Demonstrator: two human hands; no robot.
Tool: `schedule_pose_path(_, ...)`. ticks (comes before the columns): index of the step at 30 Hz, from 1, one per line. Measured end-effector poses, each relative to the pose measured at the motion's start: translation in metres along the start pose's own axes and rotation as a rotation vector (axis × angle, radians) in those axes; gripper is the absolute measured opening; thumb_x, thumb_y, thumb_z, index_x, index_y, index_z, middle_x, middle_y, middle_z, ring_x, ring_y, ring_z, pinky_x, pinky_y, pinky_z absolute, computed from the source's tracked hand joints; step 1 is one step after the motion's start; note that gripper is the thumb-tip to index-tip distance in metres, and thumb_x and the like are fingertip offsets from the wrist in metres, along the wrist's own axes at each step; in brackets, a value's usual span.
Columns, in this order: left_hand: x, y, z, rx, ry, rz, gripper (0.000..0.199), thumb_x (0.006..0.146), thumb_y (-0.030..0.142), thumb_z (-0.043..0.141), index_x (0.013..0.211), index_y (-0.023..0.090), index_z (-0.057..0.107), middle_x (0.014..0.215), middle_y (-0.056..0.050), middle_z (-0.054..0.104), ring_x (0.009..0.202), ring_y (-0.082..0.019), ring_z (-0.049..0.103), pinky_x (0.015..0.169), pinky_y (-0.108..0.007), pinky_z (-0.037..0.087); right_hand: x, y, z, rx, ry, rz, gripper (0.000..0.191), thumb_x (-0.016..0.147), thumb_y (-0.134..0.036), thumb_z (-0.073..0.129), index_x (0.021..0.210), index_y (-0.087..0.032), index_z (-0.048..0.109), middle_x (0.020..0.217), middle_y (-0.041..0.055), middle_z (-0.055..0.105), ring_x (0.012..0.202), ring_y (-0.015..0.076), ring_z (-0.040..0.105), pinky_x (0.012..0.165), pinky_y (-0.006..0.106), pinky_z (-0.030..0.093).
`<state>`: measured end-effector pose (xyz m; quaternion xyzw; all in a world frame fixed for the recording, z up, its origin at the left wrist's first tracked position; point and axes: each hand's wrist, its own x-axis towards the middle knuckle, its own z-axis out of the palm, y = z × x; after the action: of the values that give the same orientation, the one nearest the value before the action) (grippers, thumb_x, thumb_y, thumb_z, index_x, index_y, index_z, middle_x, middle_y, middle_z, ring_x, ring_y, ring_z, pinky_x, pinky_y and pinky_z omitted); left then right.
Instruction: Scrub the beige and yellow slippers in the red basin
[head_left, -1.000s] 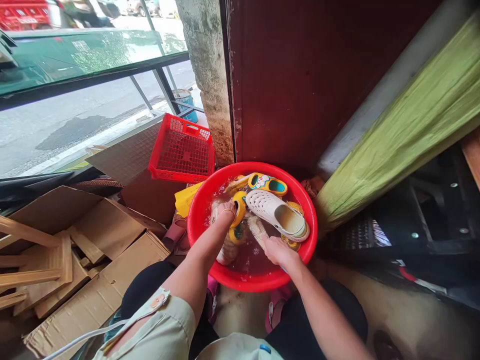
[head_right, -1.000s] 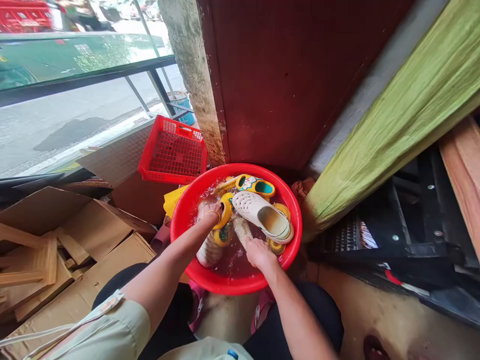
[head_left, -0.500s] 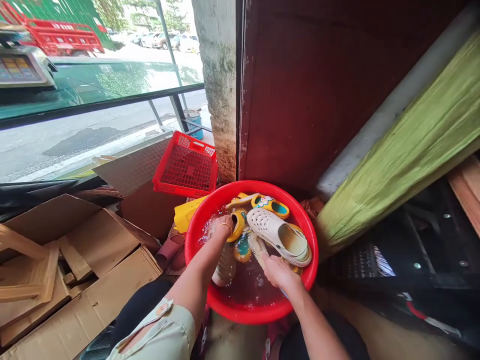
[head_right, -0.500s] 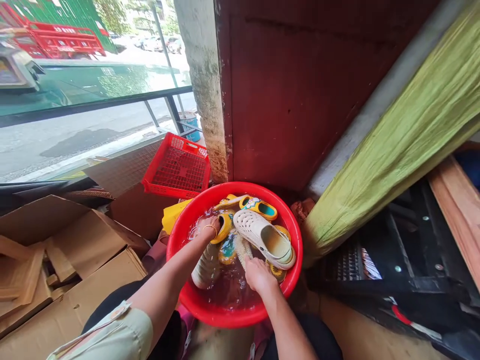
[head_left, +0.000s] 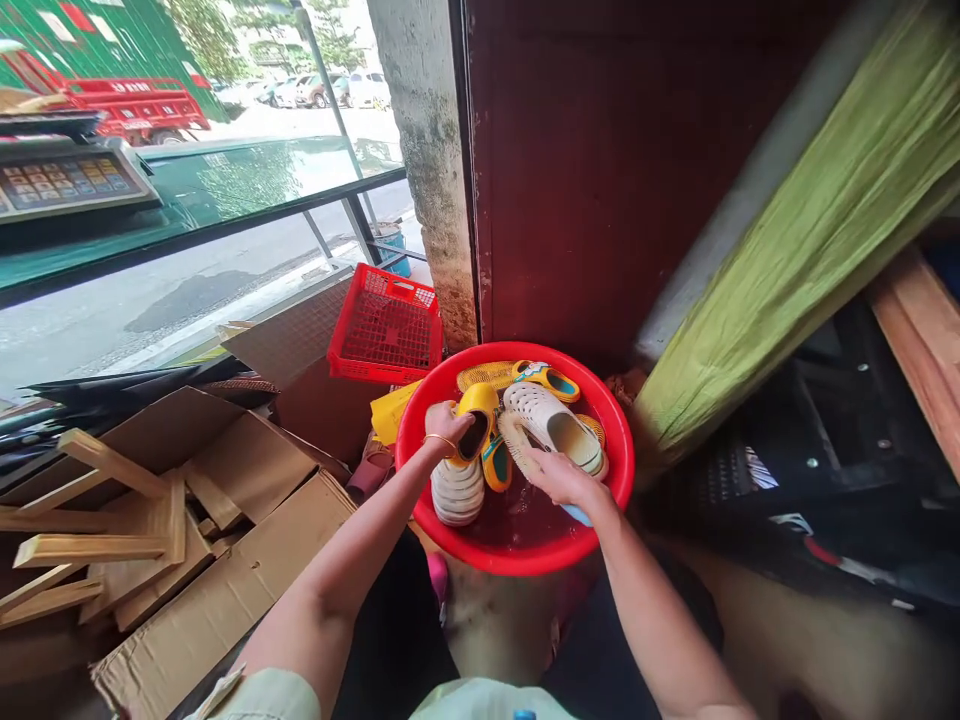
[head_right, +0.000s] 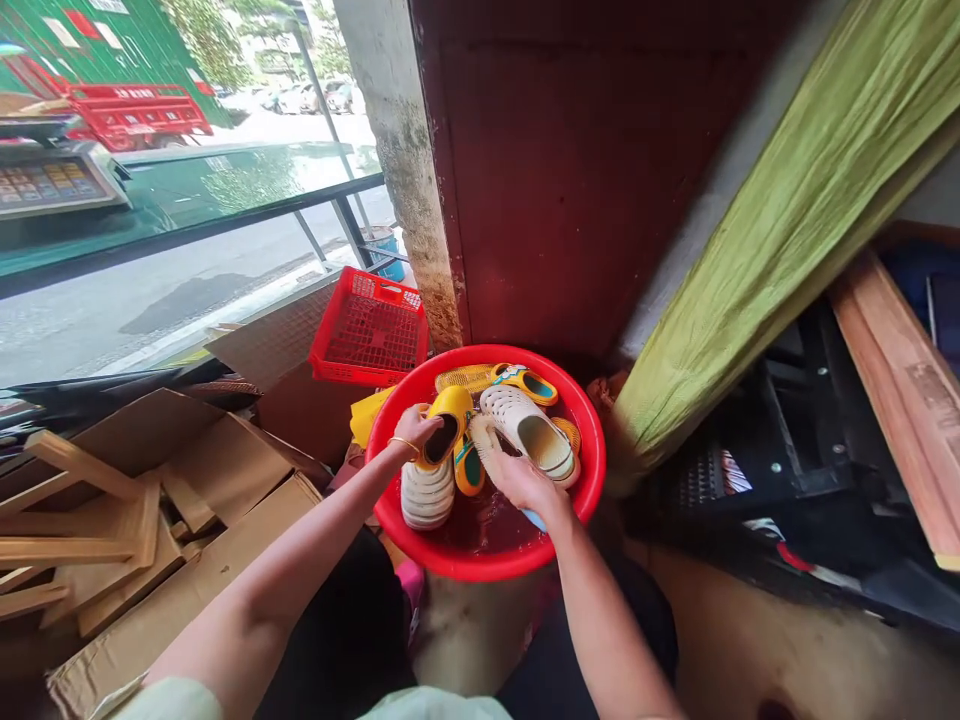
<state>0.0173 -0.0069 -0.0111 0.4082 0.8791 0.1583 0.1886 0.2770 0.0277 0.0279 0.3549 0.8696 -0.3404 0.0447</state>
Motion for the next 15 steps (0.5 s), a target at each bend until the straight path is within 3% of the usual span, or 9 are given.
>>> schedule_pose_path(3,-0.012,0.002,-0.001,-0.232,0.123,0.057,0.042,0.083,0.031,0.061,0.122,0.018,0.065,0.121,-0.009,0.072,0.114,-0.026,0.065,0.093,-0.031,0.050,0.005,-0.008,0.000,0.184,0.059,0.001,0.047,0.095,-0.024,0.048,0.141,-0.022,0.058,0.104,0.0060,0.073,0.076,0.0161,0.068,0.072,0.026,0.052)
schedule_pose_path(6,-0.021,0.008,0.001,-0.420,0.290,0.182,0.061,0.077,0.031,0.069,0.135,0.020,0.054,0.126,-0.010,0.068,0.117,-0.027,0.063,0.100,-0.037,0.050,0.017,-0.013,0.007,0.374,0.079,0.024,0.044,0.094,-0.031,0.050,0.137,-0.023,0.057,0.087,-0.0004,0.069,0.053,0.0098,0.059,0.052,0.020,0.047)
schedule_pose_path(8,-0.024,0.011,0.004,-0.488,0.371,0.332,0.076,0.075,0.036,0.074,0.143,0.019,0.046,0.129,-0.013,0.065,0.118,-0.030,0.064,0.103,-0.042,0.050,0.027,-0.013,0.012,0.528,0.072,0.006,0.044,0.093,-0.038,0.051,0.134,-0.022,0.057,0.078,-0.0033,0.064,0.046,0.0093,0.056,0.044,0.019,0.043)
schedule_pose_path(11,-0.025,0.016,0.009,-0.496,0.489,0.652,0.089,0.074,0.040,0.077,0.149,0.016,0.034,0.141,-0.020,0.058,0.130,-0.035,0.057,0.110,-0.050,0.046,0.038,-0.009,0.013,0.735,0.101,-0.039,0.056,0.090,-0.050,0.057,0.138,-0.021,0.053,0.080,-0.0020,0.066,0.041,0.0102,0.054,0.039,0.021,0.040)
schedule_pose_path(15,-0.025,0.015,0.007,-0.433,0.625,0.917,0.087,0.083,0.042,0.071,0.153,0.019,0.025,0.155,-0.023,0.046,0.143,-0.035,0.047,0.115,-0.054,0.042,0.043,-0.002,0.003,0.905,0.082,-0.083,0.070,0.085,-0.056,0.066,0.144,-0.022,0.051,0.088,0.0017,0.069,0.044,0.0111,0.056,0.040,0.024,0.042)
